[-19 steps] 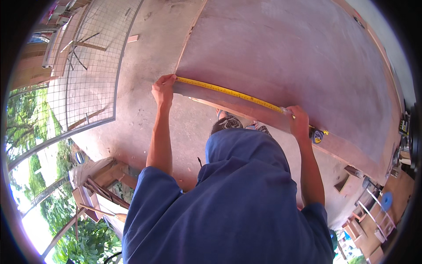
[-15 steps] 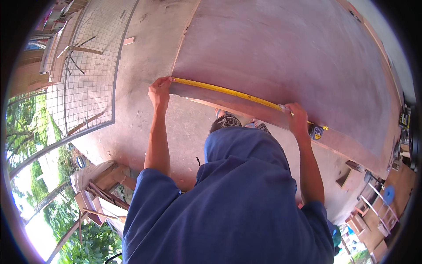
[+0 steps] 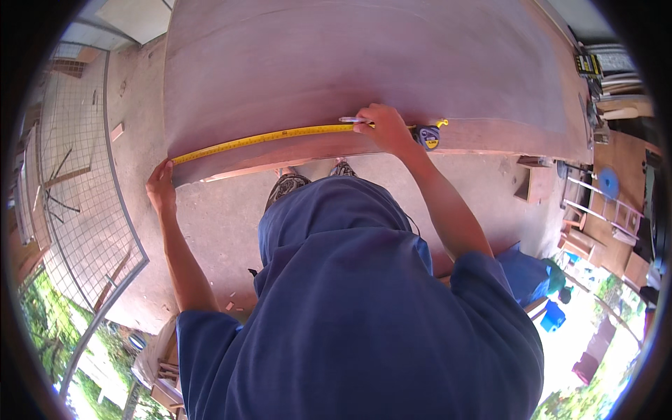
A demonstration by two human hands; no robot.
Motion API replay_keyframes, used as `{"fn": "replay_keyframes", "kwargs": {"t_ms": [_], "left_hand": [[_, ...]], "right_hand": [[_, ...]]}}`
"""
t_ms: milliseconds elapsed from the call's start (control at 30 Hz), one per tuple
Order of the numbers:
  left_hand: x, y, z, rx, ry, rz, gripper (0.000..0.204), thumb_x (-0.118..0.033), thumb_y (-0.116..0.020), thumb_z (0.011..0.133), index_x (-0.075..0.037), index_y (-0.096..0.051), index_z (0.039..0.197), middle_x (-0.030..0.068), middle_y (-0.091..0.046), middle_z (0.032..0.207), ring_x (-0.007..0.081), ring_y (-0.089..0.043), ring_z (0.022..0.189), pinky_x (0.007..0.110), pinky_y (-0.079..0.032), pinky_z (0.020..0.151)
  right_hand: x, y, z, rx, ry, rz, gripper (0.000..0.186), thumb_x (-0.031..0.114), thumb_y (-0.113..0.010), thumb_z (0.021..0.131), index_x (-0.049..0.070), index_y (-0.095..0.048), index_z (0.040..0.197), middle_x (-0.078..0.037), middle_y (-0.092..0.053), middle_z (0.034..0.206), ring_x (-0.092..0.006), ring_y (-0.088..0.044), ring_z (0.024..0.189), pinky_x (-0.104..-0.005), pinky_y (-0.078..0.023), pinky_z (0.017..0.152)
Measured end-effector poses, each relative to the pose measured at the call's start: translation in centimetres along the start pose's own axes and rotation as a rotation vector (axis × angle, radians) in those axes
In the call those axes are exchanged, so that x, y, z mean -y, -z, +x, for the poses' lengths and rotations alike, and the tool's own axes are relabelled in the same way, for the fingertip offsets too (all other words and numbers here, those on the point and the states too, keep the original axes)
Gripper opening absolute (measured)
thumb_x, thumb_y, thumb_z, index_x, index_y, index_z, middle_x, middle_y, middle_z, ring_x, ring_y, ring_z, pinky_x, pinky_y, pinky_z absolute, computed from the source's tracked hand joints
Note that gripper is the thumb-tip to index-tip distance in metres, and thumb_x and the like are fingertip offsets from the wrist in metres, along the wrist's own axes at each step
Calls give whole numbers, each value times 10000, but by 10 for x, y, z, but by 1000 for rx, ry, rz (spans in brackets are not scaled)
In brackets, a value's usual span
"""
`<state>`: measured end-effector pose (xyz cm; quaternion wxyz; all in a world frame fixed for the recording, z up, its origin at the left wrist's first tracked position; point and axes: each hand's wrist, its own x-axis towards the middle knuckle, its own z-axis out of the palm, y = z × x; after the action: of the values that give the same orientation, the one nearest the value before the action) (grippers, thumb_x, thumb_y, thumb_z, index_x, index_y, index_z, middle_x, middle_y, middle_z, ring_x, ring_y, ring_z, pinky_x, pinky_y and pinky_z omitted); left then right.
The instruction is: The person measures a large sheet of plywood using a tape measure and marks it with a pen. They then use a straight edge and a utility knife to score and cut the sheet along the marked line.
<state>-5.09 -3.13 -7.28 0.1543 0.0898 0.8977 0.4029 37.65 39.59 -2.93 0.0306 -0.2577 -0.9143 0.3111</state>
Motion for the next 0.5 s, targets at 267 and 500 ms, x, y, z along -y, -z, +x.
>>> {"fn": "replay_keyframes", "kwargs": {"t_ms": [267,500], "left_hand": [[2,2,9,7,-1,72,332,-284,-779,1040,-33,-812,1254,108,-830,1161,175,-732,1105,326,-523,1012],[15,4,17,21,33,-11,307,-269,-794,1028,-38,-825,1228,37,-810,1030,95,-634,848,271,-496,774]], "right_hand": [[-5,-2,2,-100,7,20,212,233,-815,906,61,-762,1018,-119,-693,950,-359,-695,968,-480,-540,843],[-9,-1,4,-60,-36,92,188,241,-824,863,91,-776,966,-123,-722,972,-373,-713,974,-508,-559,853]]}}
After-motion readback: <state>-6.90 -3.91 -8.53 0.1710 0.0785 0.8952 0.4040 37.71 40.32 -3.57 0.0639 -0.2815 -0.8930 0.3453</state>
